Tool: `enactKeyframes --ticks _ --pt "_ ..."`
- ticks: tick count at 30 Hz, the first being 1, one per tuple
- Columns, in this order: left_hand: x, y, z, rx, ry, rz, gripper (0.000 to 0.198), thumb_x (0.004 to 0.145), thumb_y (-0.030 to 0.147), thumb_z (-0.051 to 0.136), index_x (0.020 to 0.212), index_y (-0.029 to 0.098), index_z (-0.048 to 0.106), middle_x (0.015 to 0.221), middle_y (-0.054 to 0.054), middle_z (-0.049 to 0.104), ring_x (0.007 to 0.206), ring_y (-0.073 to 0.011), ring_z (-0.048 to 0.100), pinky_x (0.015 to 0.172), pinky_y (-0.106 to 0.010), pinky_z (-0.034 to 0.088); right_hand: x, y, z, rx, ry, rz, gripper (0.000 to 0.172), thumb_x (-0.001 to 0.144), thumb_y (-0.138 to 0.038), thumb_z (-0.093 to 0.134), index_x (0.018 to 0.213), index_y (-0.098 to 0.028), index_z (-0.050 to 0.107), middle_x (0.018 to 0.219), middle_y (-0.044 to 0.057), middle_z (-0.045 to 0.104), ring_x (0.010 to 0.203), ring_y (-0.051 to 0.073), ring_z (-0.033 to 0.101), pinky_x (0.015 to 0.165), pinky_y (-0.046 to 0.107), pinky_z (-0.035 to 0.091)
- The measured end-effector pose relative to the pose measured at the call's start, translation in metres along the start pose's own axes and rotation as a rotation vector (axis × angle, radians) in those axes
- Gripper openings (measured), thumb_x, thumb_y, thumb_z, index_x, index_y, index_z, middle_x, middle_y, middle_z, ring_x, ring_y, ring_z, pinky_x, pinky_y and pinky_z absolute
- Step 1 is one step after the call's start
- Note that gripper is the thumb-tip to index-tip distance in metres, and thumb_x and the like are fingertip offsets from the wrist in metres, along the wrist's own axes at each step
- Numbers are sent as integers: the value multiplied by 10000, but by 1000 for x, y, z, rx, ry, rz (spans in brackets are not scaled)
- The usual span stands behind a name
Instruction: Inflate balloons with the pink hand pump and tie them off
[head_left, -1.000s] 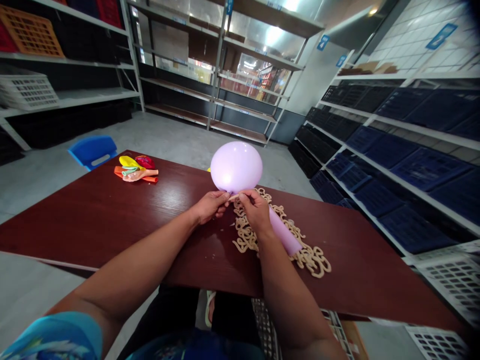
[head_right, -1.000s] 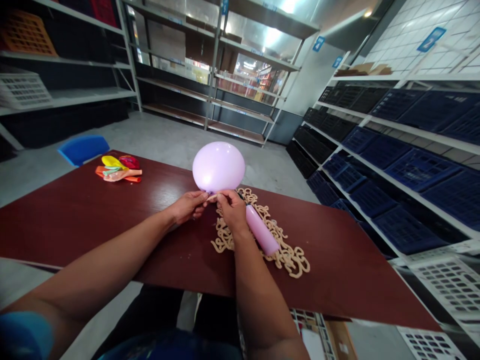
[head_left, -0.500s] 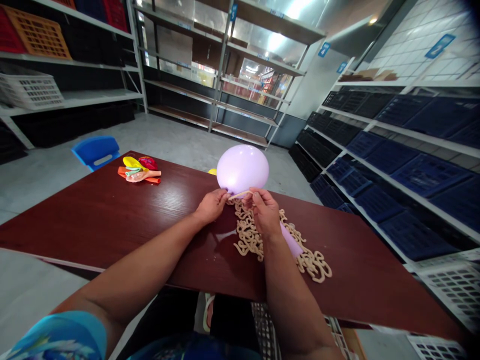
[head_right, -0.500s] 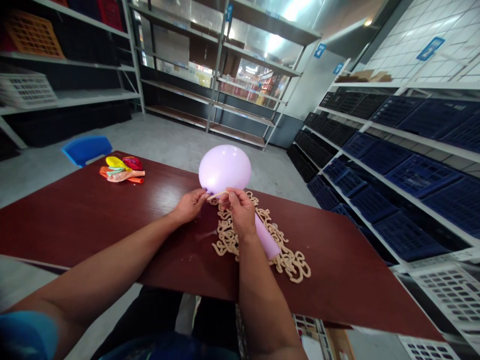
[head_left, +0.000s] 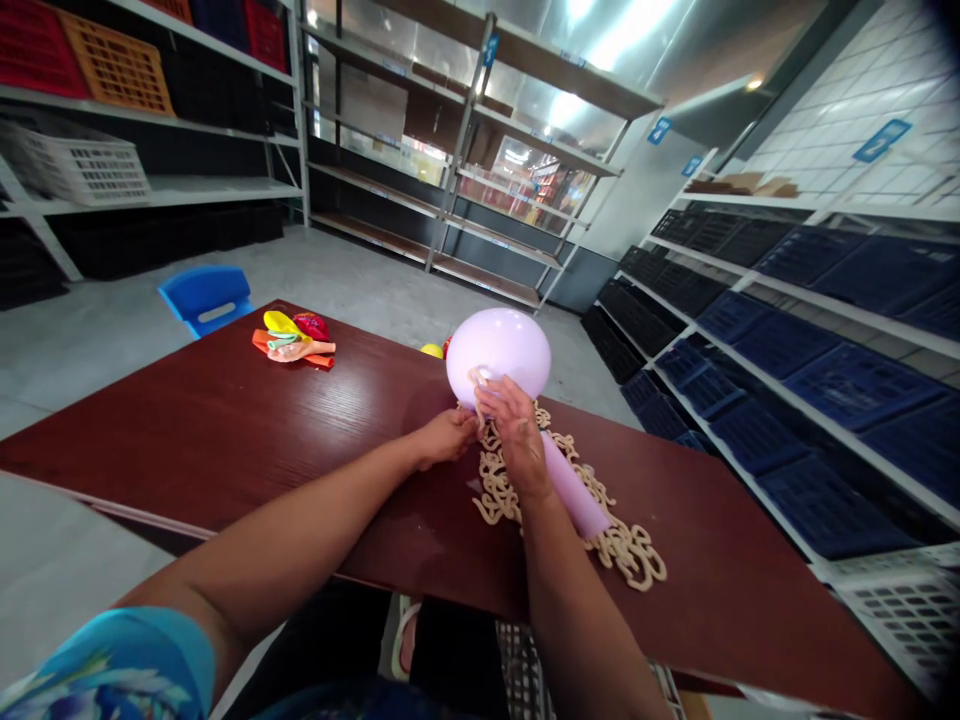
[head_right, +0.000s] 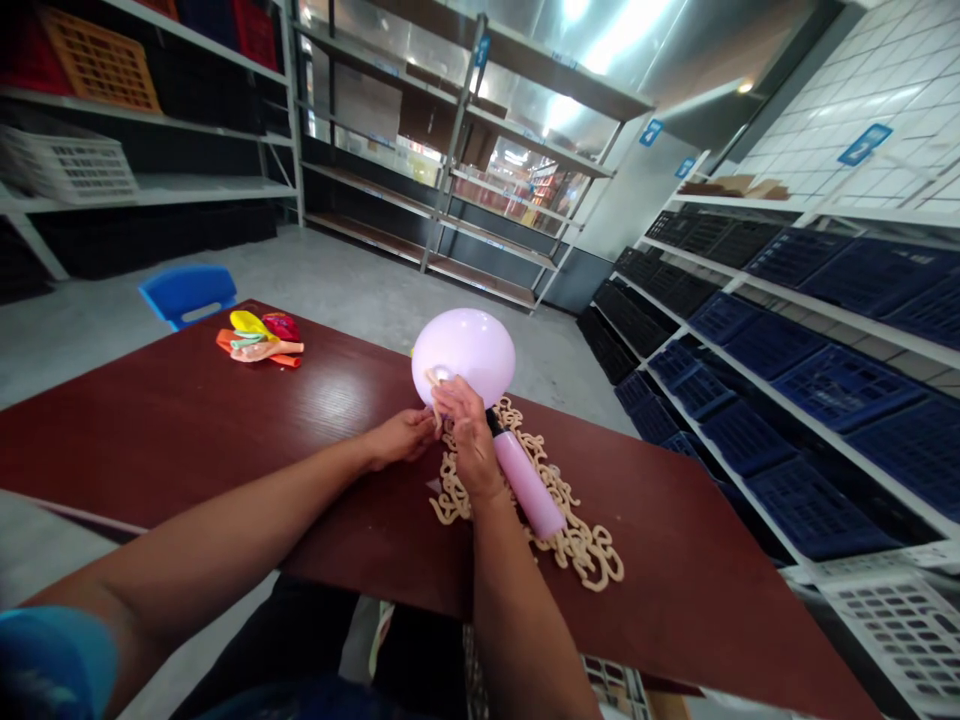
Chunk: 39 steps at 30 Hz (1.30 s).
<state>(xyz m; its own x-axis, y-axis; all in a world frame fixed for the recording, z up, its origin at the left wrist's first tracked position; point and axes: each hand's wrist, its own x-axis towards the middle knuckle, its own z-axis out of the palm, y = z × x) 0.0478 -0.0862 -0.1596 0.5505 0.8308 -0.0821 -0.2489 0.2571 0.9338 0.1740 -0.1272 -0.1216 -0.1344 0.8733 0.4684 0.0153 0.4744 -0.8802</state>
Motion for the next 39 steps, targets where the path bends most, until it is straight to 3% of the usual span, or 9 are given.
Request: enactKeyframes --ticks 5,8,11,14,17,23,27,32,39 --pt "0 5 0 -355 -207 -205 156 743 202 559 682 153 424 536 72 263 380 -16 157 363 -139 79 -1 0 2 111 106 -65 497 807 -601 408 1100 -221 535 1108 109 585 1043 240 550 907 436 417" --pt "0 9 -3 -505 -264 -221 151 742 167 569 703 140 426 554 70 261 385 -1 184 360 -113 98 0 6 1 37 269 -22 345 842 -506 425 876 -206 592 860 58 632 795 170 596 765 348 468" --pt "-2 13 -3 -604 -278 -209 146 765 187 569 735 134 437 574 62 276 390 6 203 353 -100 113 3 18 -3 -32 417 116 308 831 -454 474 686 -195 556 602 -13 547 545 103 507 535 241 429" --pt "-5 18 -1 -673 -296 -206 157 786 208 556 732 126 433 589 56 279 396 6 215 346 -96 138 6 32 -2 38 344 395 265 768 -453 552 719 -192 565 591 -19 553 496 101 487 427 214 378" --pt "-9 22 1 -713 -327 -197 141 801 187 534 733 119 432 598 55 271 398 6 225 343 -96 154 7 40 4 197 228 527 284 715 -438 601 862 -195 590 760 22 638 618 145 572 484 250 450" --pt "-15 27 3 -808 -394 -264 156 808 161 507 710 136 387 588 55 259 384 -5 250 322 -97 172 6 39 16 469 302 510 226 689 -333 653 867 -202 611 922 20 659 863 154 603 773 270 483" --pt "-19 30 3 -869 -430 -360 197 805 149 493 672 150 347 572 56 259 363 -11 261 293 -101 159 5 33 17 541 178 461 255 742 -374 600 929 -203 629 976 28 657 945 175 584 869 302 451" --pt "-21 33 0 -877 -440 -439 199 803 143 478 656 155 344 548 61 258 333 -9 233 267 -101 117 2 29 17 528 63 462 334 778 -477 537 921 -198 653 1004 43 648 977 198 569 857 326 460" --pt "-15 30 -4 -786 -376 -340 179 819 180 484 686 150 367 553 64 280 338 -9 228 267 -106 133 3 42 12 311 172 352 286 755 -464 585 874 -211 644 856 23 641 793 160 584 736 306 468"
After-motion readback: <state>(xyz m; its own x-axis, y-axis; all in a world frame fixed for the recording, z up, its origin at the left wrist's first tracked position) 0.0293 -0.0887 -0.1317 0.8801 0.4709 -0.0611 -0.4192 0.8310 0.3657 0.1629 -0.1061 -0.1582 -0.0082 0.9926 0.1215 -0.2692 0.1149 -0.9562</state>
